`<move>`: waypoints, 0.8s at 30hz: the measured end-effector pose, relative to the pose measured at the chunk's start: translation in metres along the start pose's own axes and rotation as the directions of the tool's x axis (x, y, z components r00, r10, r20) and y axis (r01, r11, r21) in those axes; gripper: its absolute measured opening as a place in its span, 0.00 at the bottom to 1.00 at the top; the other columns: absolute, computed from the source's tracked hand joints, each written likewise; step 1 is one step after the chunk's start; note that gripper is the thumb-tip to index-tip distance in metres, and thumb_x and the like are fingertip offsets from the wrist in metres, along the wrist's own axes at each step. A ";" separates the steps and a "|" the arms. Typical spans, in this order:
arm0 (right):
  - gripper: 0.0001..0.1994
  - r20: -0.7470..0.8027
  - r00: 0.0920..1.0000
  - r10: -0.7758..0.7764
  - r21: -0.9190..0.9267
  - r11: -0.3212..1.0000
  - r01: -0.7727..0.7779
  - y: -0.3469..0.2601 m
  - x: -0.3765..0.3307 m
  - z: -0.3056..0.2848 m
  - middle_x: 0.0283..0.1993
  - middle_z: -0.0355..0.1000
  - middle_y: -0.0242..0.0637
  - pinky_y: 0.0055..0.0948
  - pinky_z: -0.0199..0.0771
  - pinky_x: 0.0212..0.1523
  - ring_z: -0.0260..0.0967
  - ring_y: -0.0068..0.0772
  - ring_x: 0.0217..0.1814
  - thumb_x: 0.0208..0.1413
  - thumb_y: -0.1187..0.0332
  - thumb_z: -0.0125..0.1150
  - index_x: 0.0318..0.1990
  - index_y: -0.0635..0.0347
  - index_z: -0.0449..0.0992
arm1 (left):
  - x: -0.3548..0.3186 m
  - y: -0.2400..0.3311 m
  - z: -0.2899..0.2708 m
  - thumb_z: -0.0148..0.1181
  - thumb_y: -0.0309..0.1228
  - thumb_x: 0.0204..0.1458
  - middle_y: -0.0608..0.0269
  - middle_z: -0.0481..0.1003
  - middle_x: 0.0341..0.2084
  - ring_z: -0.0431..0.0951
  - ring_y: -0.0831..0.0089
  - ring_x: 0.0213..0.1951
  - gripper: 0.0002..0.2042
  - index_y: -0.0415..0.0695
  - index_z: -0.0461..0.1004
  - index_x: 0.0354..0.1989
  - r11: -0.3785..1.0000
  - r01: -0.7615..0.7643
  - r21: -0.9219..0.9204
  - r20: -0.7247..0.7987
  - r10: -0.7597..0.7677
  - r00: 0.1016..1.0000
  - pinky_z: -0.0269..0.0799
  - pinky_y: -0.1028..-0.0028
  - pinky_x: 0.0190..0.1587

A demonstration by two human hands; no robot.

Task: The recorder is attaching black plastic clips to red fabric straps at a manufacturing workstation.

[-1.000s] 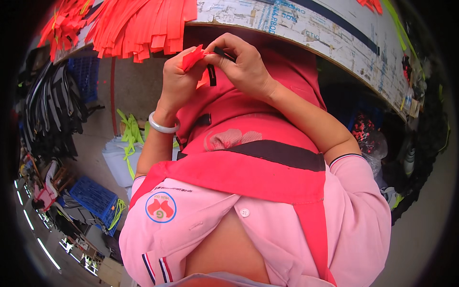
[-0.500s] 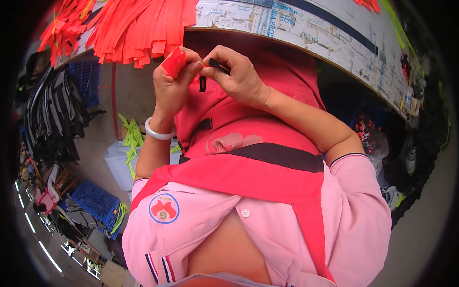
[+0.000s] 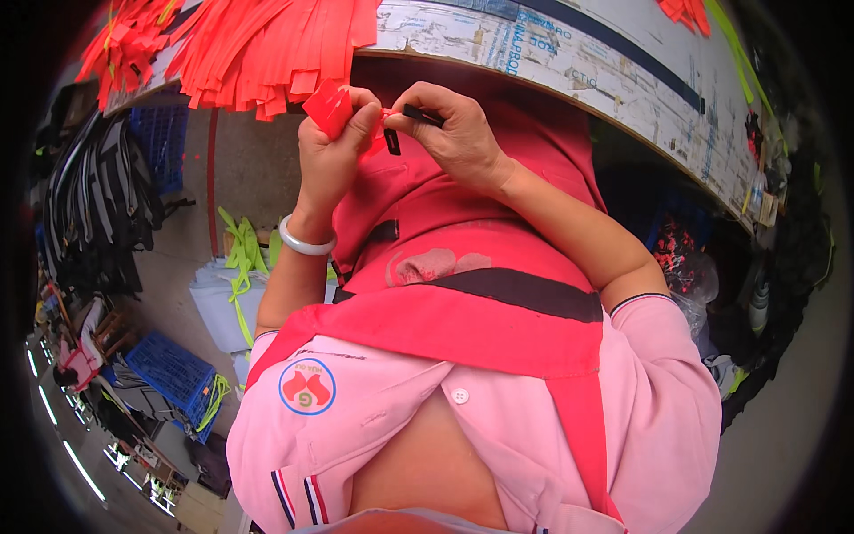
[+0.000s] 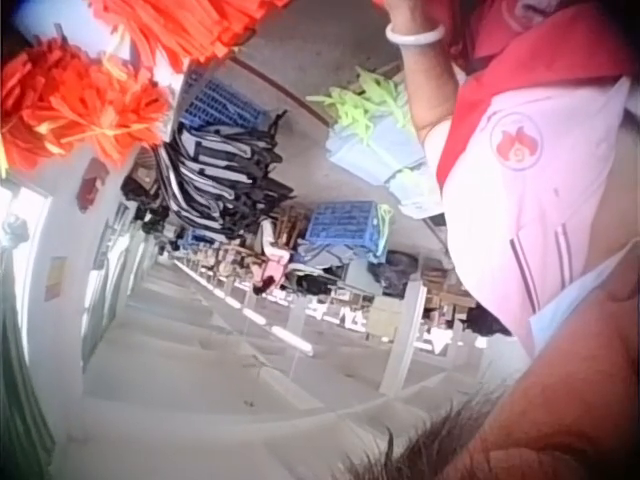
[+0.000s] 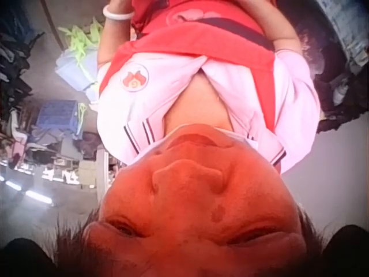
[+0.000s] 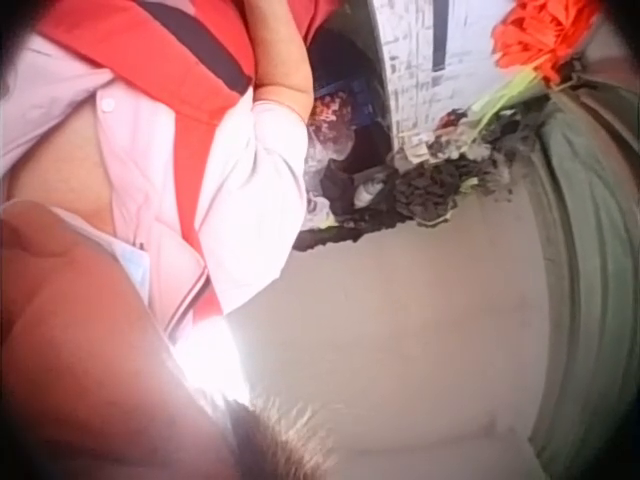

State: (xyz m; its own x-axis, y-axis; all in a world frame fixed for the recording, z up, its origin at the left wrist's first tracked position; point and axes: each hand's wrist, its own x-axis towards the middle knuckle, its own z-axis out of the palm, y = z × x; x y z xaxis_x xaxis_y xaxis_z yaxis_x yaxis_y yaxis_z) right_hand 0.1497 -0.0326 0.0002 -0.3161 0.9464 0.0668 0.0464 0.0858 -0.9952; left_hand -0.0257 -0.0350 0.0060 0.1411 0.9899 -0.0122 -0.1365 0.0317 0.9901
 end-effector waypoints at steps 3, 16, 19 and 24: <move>0.02 0.090 0.991 0.103 0.018 0.994 -0.105 -0.019 0.004 -0.003 0.26 0.63 0.26 0.17 0.61 0.32 0.57 0.14 0.31 0.57 0.76 0.58 0.34 0.63 0.72 | 0.001 0.004 -0.003 0.61 0.25 0.55 0.73 0.73 0.25 0.68 0.86 0.26 0.05 0.37 0.75 0.37 0.998 -0.021 0.052 0.075 0.017 0.997 0.63 0.85 0.28; 0.04 0.079 0.997 -0.017 -0.031 0.999 0.019 -0.014 0.038 -0.010 0.28 0.62 0.21 0.15 0.57 0.32 0.55 0.12 0.31 0.62 0.72 0.54 0.34 0.61 0.71 | -0.003 -0.013 -0.015 0.66 0.28 0.51 0.73 0.73 0.24 0.67 0.86 0.27 0.07 0.38 0.76 0.33 0.994 0.082 0.078 0.132 -0.092 0.987 0.66 0.79 0.29; 0.04 0.062 0.998 0.030 -0.063 0.998 -0.026 -0.007 0.036 -0.009 0.28 0.63 0.22 0.15 0.58 0.33 0.57 0.13 0.32 0.62 0.72 0.55 0.34 0.61 0.71 | -0.004 -0.015 -0.021 0.66 0.28 0.52 0.73 0.73 0.25 0.68 0.85 0.27 0.07 0.38 0.77 0.35 0.969 0.007 0.248 0.130 -0.041 0.991 0.67 0.79 0.30; 0.06 0.061 0.998 0.026 0.097 0.995 -0.032 -0.035 0.075 0.005 0.24 0.64 0.23 0.17 0.57 0.27 0.56 0.11 0.27 0.61 0.70 0.56 0.33 0.62 0.72 | -0.012 -0.017 -0.043 0.61 0.26 0.55 0.74 0.72 0.26 0.67 0.87 0.25 0.06 0.38 0.76 0.39 0.987 0.117 0.111 -0.262 -0.085 0.961 0.63 0.82 0.27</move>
State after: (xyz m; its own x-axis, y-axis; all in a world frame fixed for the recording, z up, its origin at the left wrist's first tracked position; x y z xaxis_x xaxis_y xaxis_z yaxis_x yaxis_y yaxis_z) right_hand 0.1194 0.0341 0.0394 -0.3721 0.9275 0.0360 -0.0357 0.0245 -0.9991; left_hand -0.0674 -0.0409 -0.0166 -0.1101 0.9851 -0.1322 -0.0092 0.1320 0.9912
